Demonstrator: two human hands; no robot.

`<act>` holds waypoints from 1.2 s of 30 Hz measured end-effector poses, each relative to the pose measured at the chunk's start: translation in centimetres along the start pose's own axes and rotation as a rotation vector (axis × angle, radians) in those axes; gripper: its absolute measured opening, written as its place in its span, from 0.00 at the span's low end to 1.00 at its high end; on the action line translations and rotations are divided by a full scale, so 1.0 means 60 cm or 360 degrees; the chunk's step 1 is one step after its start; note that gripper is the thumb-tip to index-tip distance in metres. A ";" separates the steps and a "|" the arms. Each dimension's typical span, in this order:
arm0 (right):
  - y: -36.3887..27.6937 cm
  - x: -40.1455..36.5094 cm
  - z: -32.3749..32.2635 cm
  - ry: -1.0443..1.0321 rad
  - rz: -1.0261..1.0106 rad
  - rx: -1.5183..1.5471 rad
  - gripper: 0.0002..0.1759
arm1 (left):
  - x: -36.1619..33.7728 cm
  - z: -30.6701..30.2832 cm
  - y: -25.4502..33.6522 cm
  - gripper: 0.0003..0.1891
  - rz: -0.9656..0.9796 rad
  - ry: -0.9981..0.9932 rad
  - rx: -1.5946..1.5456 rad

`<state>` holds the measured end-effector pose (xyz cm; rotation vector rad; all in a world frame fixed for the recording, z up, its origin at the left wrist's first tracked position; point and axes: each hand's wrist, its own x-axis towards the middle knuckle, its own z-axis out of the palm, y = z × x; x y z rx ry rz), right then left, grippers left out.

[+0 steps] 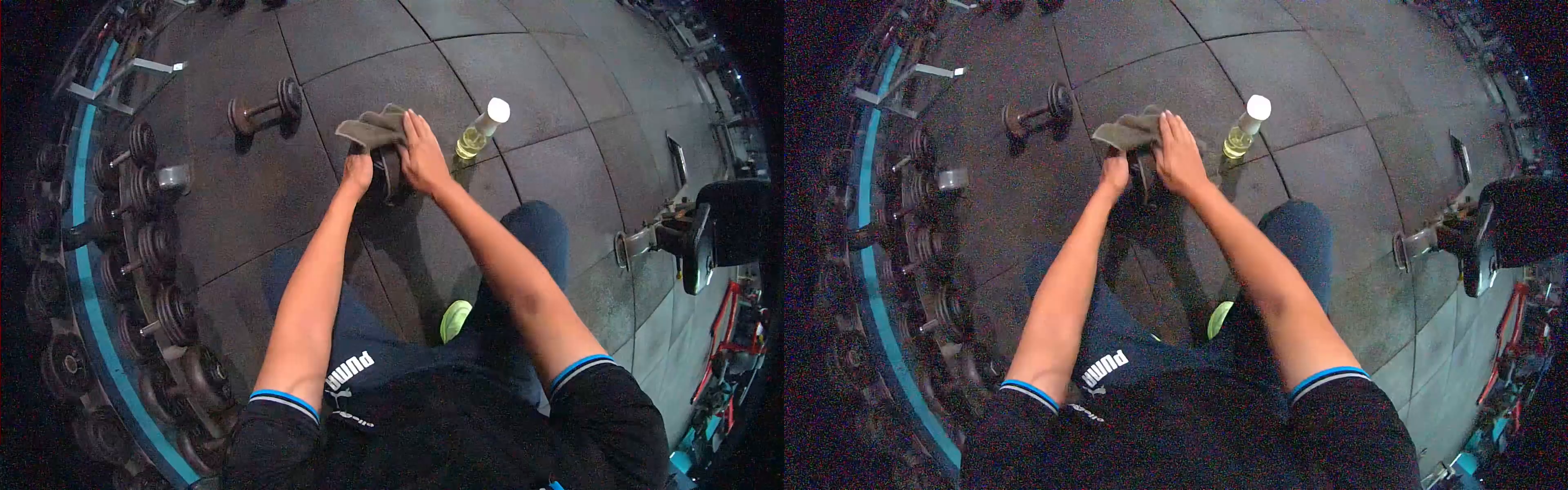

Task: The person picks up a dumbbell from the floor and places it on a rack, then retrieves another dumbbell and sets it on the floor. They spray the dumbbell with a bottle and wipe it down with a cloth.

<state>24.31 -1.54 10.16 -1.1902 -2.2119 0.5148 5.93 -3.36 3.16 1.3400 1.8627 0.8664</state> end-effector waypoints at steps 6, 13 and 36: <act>-0.079 -0.123 -0.032 -0.0203 -0.0022 -0.0385 0.44 | -0.023 -0.003 0.030 0.29 0.0121 -0.0120 -0.1047; -0.076 -0.049 -0.012 -0.0188 -0.0434 -0.0528 0.58 | -0.053 -0.062 0.060 0.31 -0.0273 -0.0729 -0.2006; -0.040 -0.070 -0.020 -0.0053 -0.0366 0.0123 0.27 | 0.059 -0.042 0.087 0.47 -0.0578 -0.0083 -0.1772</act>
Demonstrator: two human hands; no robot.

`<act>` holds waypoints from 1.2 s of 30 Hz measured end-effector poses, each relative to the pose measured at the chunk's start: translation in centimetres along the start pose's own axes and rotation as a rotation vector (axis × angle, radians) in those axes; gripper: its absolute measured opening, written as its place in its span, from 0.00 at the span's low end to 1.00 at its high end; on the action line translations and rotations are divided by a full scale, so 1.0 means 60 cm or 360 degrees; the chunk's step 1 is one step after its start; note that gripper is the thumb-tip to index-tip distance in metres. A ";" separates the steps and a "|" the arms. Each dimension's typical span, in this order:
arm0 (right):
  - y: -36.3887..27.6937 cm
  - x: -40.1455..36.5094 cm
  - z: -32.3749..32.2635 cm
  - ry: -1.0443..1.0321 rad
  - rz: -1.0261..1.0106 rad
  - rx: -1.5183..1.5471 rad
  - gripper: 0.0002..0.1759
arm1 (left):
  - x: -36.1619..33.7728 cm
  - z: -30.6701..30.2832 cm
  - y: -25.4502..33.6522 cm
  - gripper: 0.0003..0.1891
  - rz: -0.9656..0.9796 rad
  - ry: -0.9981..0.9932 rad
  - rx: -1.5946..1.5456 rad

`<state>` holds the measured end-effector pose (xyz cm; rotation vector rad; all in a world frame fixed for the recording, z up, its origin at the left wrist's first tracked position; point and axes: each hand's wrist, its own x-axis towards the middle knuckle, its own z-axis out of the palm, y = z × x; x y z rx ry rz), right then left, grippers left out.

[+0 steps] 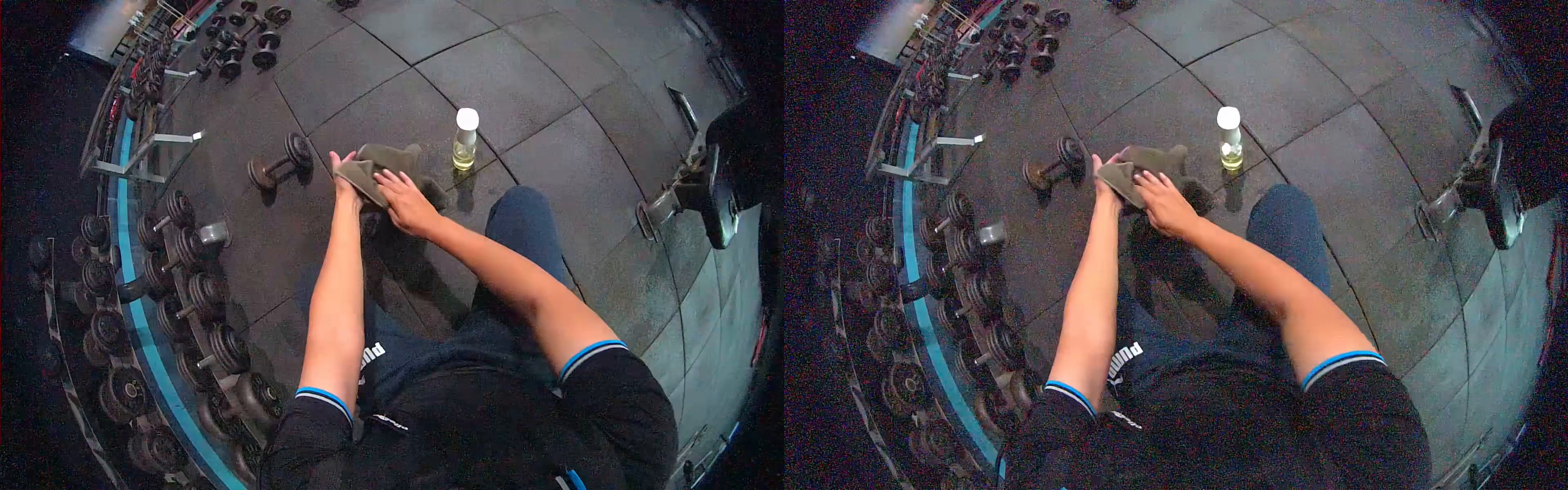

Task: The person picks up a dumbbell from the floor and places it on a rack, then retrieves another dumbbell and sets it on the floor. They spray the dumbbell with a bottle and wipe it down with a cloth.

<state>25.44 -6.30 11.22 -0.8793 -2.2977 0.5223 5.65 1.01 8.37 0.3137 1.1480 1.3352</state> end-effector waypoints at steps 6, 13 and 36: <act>0.020 -0.051 -0.046 0.0077 0.0748 0.0171 0.18 | -0.010 0.017 -0.060 0.27 0.0957 0.0453 0.1633; 0.077 0.020 -0.086 0.0176 0.1152 0.0573 0.26 | -0.045 0.049 -0.049 0.19 0.1147 0.0560 0.1805; 0.101 0.062 -0.009 0.0097 0.0368 0.0508 0.31 | -0.059 0.066 -0.035 0.15 0.0830 0.0706 0.1800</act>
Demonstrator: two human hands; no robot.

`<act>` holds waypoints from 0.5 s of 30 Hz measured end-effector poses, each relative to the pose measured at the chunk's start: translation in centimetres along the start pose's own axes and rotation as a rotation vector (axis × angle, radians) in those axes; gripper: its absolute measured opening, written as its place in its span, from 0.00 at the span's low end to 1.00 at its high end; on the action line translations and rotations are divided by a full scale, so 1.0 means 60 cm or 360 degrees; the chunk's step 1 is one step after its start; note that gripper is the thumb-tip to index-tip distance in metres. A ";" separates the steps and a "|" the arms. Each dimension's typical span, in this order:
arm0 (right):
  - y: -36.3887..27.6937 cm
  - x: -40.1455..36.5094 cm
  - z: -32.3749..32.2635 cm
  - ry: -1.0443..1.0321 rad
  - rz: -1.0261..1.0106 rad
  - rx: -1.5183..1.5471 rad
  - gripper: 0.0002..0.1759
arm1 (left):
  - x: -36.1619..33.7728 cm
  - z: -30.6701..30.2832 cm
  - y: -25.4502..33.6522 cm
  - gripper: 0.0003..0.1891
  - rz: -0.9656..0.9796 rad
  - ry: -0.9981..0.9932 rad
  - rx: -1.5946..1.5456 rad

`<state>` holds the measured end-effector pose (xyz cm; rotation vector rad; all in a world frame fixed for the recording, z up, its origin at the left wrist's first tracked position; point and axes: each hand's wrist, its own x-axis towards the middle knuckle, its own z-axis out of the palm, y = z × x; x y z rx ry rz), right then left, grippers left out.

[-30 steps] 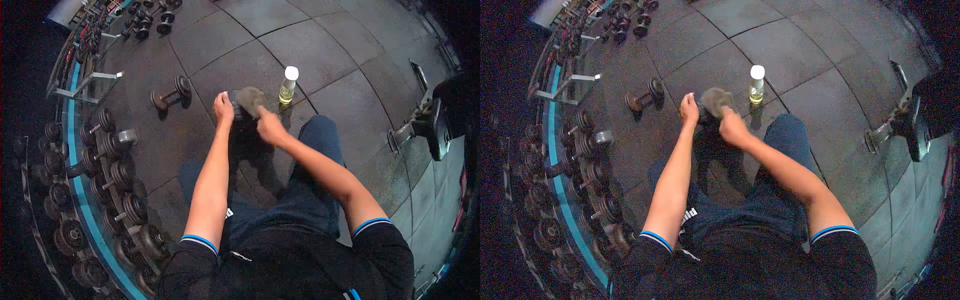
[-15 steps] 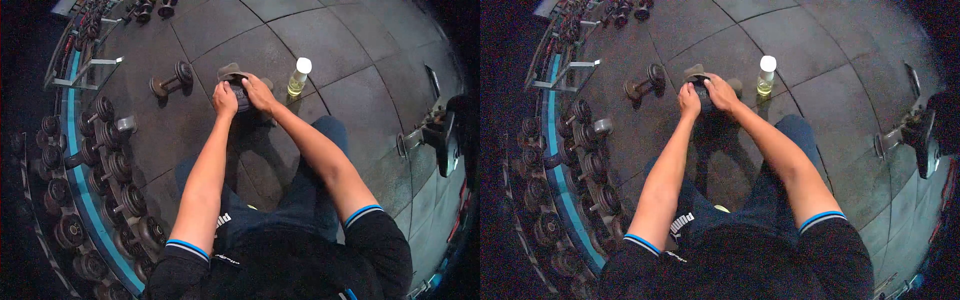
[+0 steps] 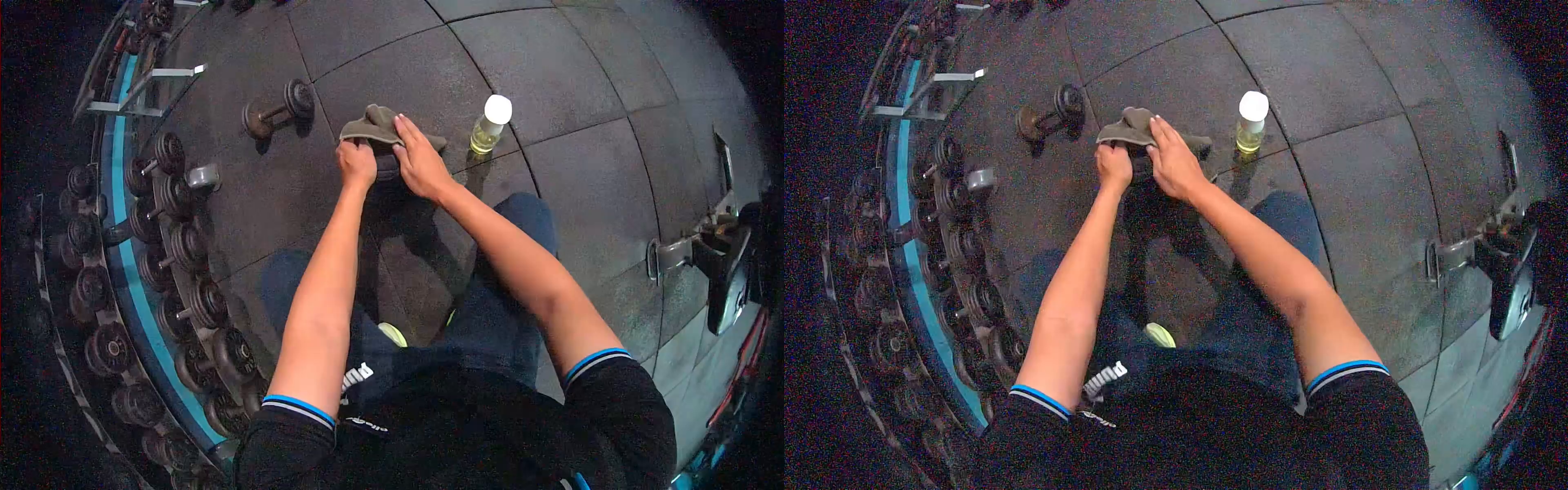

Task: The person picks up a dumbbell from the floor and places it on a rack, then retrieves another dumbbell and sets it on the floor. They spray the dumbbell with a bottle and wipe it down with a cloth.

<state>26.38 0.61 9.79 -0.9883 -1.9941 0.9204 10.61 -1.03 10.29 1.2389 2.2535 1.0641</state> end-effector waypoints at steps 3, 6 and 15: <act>0.009 0.005 0.013 0.0096 0.0122 0.0173 0.29 | 0.016 0.011 -0.029 0.16 0.0107 0.0037 0.0095; 0.015 0.002 0.033 0.0247 0.0158 0.0305 0.27 | 0.012 0.010 -0.024 0.18 -0.0045 0.0029 0.0302; -0.005 -0.001 0.005 0.0235 0.0662 0.0558 0.25 | 0.014 0.004 0.004 0.20 -0.0071 -0.0029 0.0034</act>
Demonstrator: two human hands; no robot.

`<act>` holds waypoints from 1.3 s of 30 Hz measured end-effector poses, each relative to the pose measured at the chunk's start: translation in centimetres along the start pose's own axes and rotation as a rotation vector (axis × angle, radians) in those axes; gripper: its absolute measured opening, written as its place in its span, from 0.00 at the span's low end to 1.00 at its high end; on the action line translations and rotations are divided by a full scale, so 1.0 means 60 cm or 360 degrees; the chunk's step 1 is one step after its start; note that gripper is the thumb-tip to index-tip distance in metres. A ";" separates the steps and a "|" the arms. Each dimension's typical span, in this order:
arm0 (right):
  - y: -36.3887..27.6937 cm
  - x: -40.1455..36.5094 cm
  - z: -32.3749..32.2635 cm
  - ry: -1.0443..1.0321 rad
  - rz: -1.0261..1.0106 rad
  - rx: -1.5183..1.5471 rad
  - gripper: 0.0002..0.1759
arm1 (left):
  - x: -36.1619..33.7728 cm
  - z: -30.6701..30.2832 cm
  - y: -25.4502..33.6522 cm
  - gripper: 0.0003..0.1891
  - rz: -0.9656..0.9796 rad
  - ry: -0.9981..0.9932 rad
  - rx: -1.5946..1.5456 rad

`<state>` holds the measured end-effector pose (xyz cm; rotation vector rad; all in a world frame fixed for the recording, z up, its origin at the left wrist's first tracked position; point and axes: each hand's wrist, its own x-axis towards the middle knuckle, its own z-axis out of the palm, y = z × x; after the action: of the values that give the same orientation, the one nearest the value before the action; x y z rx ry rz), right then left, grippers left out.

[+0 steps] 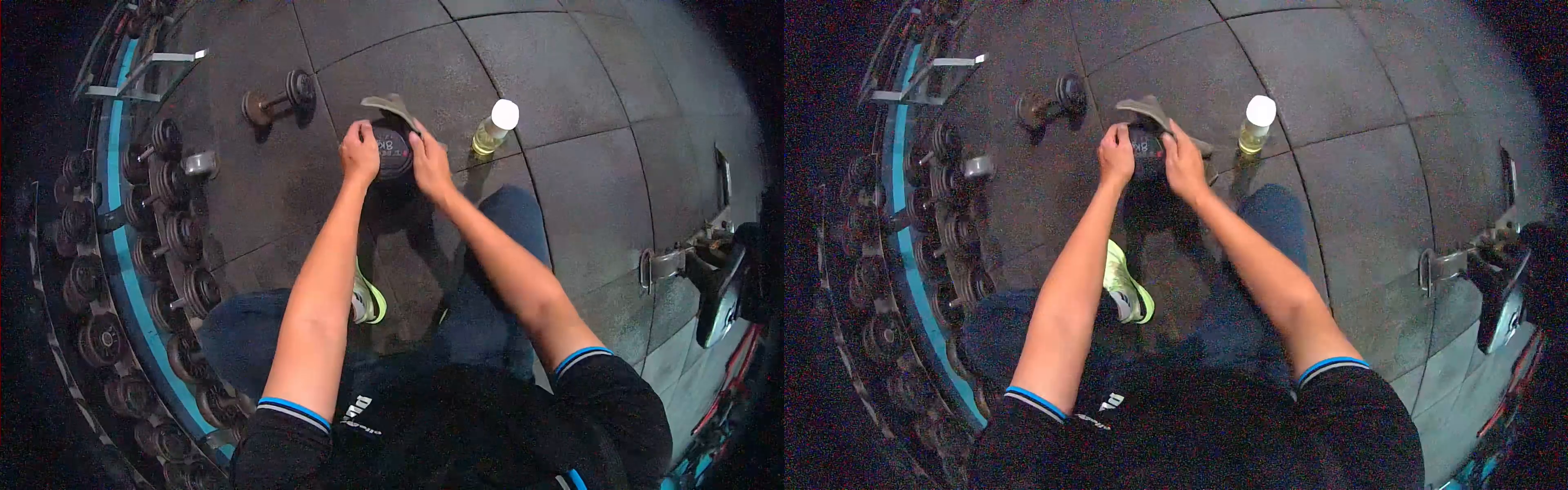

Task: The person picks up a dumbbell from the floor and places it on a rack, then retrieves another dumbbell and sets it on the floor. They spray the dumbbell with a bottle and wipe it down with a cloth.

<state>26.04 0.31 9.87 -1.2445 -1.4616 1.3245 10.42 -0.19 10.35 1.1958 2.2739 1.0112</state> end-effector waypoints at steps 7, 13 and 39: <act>0.044 0.013 0.014 0.0088 -0.0186 -0.0236 0.27 | -0.001 0.006 0.002 0.20 0.0035 0.0103 -0.0015; 0.027 0.015 0.007 -0.0053 -0.0122 -0.0033 0.28 | -0.009 0.004 -0.001 0.19 0.0019 0.0116 0.0035; 0.076 0.045 0.023 0.0644 0.0370 -0.0326 0.37 | -0.036 0.049 -0.110 0.27 -0.0830 -0.0608 -0.2072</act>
<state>24.84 2.50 5.03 -1.7445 -1.2096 1.0027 9.81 -3.26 3.46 0.1727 1.0541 1.4493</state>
